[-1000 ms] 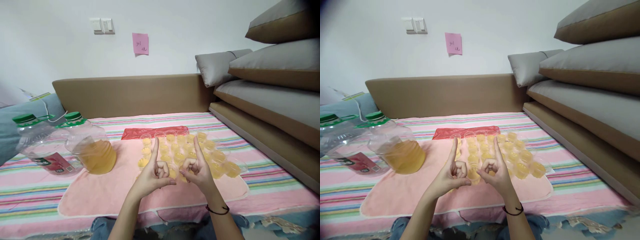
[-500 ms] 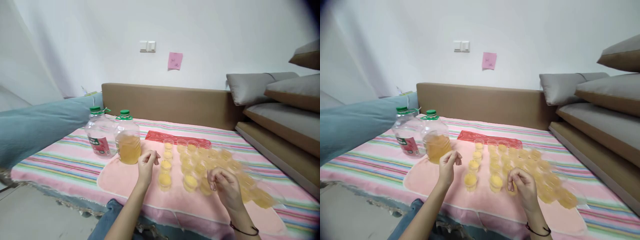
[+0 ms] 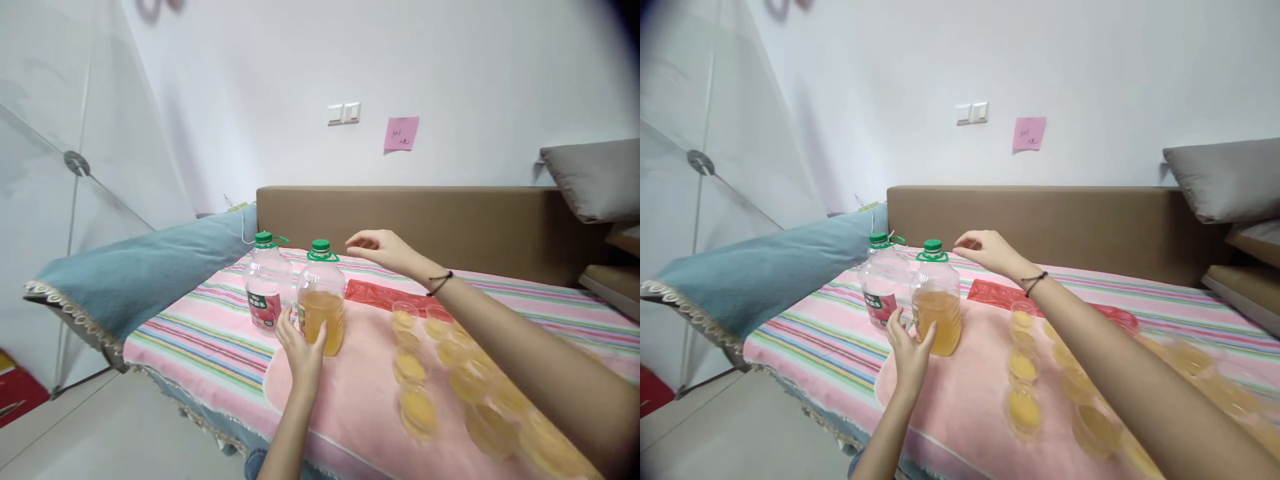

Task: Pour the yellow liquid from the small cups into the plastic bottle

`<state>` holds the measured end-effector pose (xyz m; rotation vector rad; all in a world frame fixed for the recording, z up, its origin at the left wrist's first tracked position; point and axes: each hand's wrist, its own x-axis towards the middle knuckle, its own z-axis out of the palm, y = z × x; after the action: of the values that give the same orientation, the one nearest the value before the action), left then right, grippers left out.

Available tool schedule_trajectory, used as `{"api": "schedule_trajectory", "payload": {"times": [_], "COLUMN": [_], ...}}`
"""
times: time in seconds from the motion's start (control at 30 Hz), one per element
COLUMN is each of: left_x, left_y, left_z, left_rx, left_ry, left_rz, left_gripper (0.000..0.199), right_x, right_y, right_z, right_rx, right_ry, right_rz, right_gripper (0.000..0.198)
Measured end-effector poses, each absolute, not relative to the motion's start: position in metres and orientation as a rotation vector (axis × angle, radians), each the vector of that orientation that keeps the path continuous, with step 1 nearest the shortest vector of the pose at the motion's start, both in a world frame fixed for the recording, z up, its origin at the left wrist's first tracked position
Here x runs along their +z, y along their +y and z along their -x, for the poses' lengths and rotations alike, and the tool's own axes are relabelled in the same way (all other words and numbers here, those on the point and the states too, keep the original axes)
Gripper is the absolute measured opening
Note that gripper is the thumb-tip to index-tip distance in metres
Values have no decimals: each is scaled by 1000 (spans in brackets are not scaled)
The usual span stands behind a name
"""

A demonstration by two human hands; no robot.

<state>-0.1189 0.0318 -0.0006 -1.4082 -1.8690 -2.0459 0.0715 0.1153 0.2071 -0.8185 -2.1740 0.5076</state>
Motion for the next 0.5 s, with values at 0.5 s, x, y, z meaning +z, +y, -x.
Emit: {"api": "schedule_trajectory", "payload": {"times": [0.5], "left_x": [-22], "left_y": [55], "left_z": [105], "left_rx": [-1855], "left_ry": [-2157], "left_rz": [1604], "left_gripper": [109], "right_x": [257], "right_y": [154], "right_z": [23], "right_rx": [-111], "right_ry": [-2771], "right_rz": [1189], "right_gripper": [62]}}
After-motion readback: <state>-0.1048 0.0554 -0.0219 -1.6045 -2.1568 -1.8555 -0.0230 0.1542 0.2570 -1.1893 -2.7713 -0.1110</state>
